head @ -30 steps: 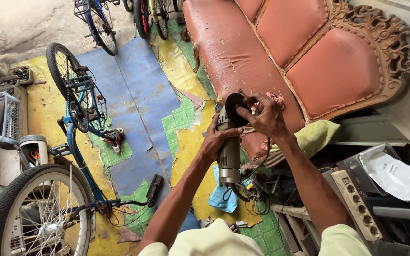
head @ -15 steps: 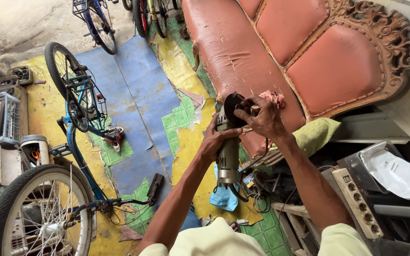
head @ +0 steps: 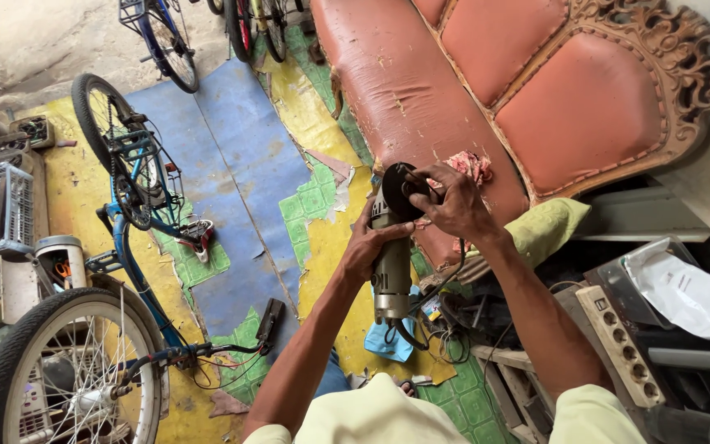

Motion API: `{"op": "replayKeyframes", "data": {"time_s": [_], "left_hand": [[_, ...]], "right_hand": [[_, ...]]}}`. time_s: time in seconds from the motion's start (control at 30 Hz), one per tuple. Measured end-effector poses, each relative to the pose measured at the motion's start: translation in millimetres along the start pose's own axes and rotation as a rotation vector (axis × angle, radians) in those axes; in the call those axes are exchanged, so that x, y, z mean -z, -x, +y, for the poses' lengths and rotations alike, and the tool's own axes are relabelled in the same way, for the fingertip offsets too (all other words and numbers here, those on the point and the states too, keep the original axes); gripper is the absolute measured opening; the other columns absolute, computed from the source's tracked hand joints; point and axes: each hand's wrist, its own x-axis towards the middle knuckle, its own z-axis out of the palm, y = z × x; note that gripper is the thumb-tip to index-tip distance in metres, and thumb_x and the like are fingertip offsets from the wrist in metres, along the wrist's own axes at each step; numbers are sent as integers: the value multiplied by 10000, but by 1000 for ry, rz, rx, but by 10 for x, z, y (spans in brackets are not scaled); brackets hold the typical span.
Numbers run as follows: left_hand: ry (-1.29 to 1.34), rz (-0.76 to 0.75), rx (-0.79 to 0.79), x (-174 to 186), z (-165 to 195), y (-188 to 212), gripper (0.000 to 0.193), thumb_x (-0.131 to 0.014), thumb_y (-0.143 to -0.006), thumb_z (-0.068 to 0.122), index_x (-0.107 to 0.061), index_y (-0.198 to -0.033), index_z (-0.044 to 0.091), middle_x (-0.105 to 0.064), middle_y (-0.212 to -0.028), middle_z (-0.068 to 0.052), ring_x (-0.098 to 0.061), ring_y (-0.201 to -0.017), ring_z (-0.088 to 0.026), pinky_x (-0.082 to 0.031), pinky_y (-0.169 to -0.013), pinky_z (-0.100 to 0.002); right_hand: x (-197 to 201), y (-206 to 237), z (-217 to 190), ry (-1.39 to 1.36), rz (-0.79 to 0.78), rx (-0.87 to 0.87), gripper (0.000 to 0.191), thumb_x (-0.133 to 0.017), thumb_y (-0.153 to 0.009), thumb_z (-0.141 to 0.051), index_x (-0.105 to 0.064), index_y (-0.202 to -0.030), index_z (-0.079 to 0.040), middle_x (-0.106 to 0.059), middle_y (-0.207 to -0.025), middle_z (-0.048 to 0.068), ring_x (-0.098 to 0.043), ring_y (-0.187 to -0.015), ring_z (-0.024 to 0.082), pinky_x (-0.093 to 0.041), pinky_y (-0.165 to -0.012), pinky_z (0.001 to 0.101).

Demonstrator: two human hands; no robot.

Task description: The person plugs in a power tool, then uses a wrench to adjust the rear wheel axle of a bicycle. The person handles a power tool and a wrench while working on the bicycle in a cluttered workshop.

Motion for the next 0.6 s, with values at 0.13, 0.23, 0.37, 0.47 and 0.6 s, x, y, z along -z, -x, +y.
{"op": "replayKeyframes", "data": {"time_s": [0.13,0.23,0.37,0.47,0.6], "left_hand": [[-27,7,5,-16,-19,-8,1254,-903,-658,115,-105,-1625,97,-680,-1076,-238,-741,-802,-300,-650,-663,-450],[-34,-42,-23,-33,-46,-15,1209,-908,-684,128,-167,-1636,47,-673,-1063,-227,-733,-799,-296,-644,-658,-452],[-31,-12,21,-47,-84,-33,1260,-900,-668,129,-98,-1639,104,-680,-1072,-219,-738,-814,-295,-644,-660,-457],[5,-8,58,-50,-108,-52,1306,-904,-652,114,-38,-1629,123,-679,-1092,-243,-734,-822,-310,-644,-673,-462],[-29,0,68,-45,-130,-66,1327,-901,-640,130,-23,-1635,127,-669,-1103,-265,-742,-829,-322,-656,-681,-465]], "right_hand": [[22,27,-46,30,5,-191,490,-823,-833,-385,-709,-1139,-20,-734,-1017,119,-728,-953,260,-604,-771,382],[13,38,-71,121,-56,-385,485,-865,-799,-400,-712,-1079,-34,-734,-909,121,-741,-866,251,-609,-751,364],[36,64,-17,24,-25,-126,429,-795,-855,-336,-699,-1142,-32,-708,-1025,125,-726,-951,231,-622,-781,327],[52,105,46,-25,-2,-41,406,-780,-871,-281,-696,-1179,-29,-702,-1096,122,-724,-996,226,-630,-814,332],[21,118,99,65,39,-159,474,-836,-822,-343,-689,-1115,-1,-720,-1050,127,-729,-934,245,-608,-770,391]]}}
